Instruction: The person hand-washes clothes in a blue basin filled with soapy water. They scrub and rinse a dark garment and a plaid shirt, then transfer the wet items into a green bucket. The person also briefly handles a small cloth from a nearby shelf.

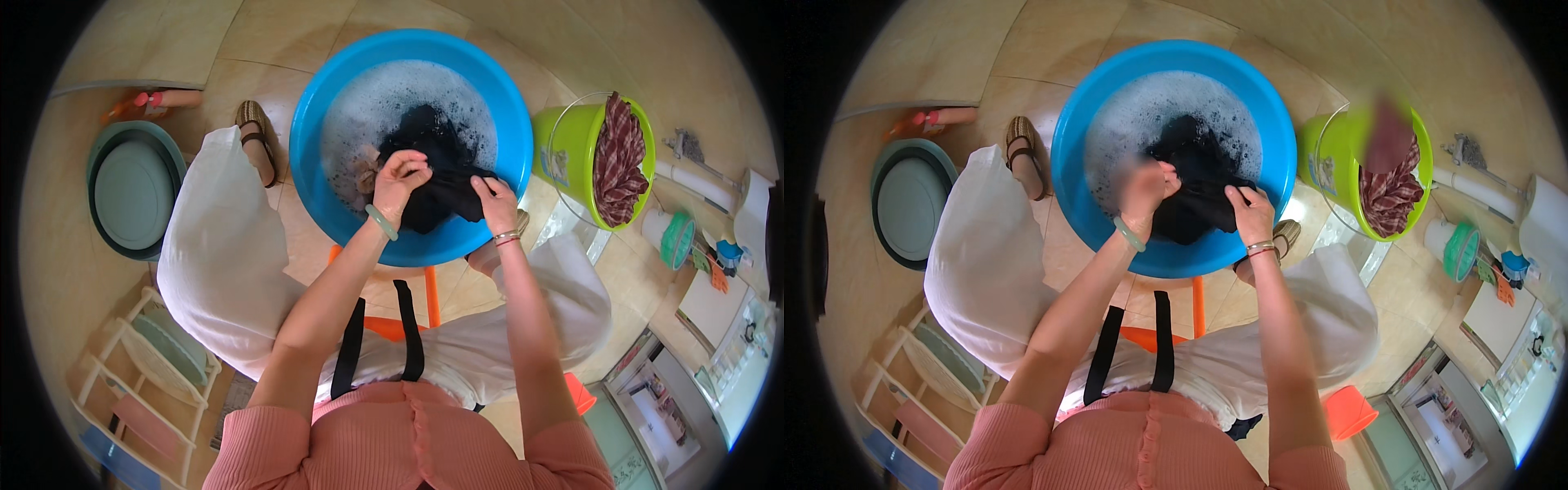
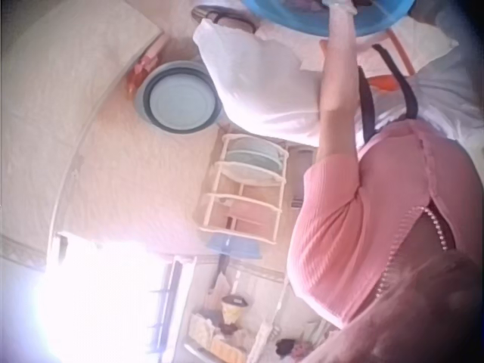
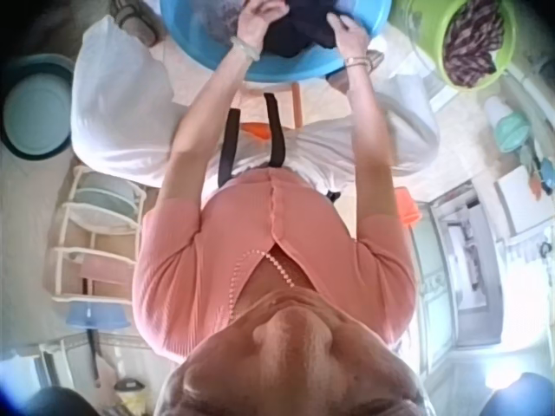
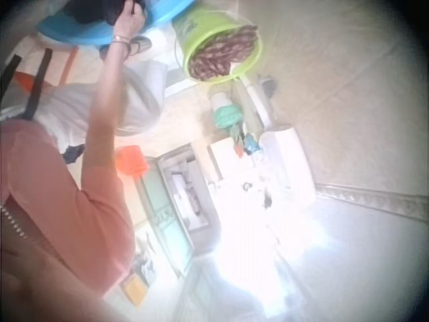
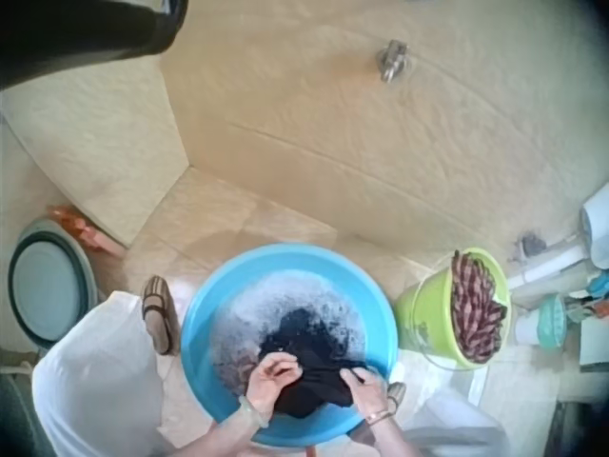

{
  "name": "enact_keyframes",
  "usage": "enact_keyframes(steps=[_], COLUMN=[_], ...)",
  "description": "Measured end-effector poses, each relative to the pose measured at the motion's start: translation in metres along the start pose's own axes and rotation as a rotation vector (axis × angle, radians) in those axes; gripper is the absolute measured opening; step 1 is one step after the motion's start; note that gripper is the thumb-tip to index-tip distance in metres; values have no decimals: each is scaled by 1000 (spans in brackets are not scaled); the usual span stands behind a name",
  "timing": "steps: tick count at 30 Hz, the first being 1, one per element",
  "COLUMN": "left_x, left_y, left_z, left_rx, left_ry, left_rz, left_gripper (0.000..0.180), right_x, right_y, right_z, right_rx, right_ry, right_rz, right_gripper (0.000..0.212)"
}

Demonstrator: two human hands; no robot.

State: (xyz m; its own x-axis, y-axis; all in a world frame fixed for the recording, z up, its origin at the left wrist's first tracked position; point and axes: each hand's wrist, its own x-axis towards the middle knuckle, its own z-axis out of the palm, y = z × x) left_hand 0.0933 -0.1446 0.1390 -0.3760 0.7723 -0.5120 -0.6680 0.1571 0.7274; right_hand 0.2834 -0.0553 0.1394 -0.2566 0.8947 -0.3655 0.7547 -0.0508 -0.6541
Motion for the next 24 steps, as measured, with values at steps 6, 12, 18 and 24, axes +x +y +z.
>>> enact_keyframes(steps=[6,12,18,24], left_x=[-7,17,-26,6], left_y=[-4,16,-33,-73], left_z=[9,12,53,-17], left_rx=[-81,66,11,-25], left_ry=[-27,-168,423,258], left_rz=[-412,-515,-331,-176], left_gripper=[62,32,25,29], right_x=[-10,-91,11,-49], right_y=[-55,-139,-24,-109], right_z=[15,35,55,58], right_rx=[801,-9,-315,17], right_ry=[112,-61,28,87], right_rz=[116,-580,-123,-463], right_gripper=[26,19,45,26])
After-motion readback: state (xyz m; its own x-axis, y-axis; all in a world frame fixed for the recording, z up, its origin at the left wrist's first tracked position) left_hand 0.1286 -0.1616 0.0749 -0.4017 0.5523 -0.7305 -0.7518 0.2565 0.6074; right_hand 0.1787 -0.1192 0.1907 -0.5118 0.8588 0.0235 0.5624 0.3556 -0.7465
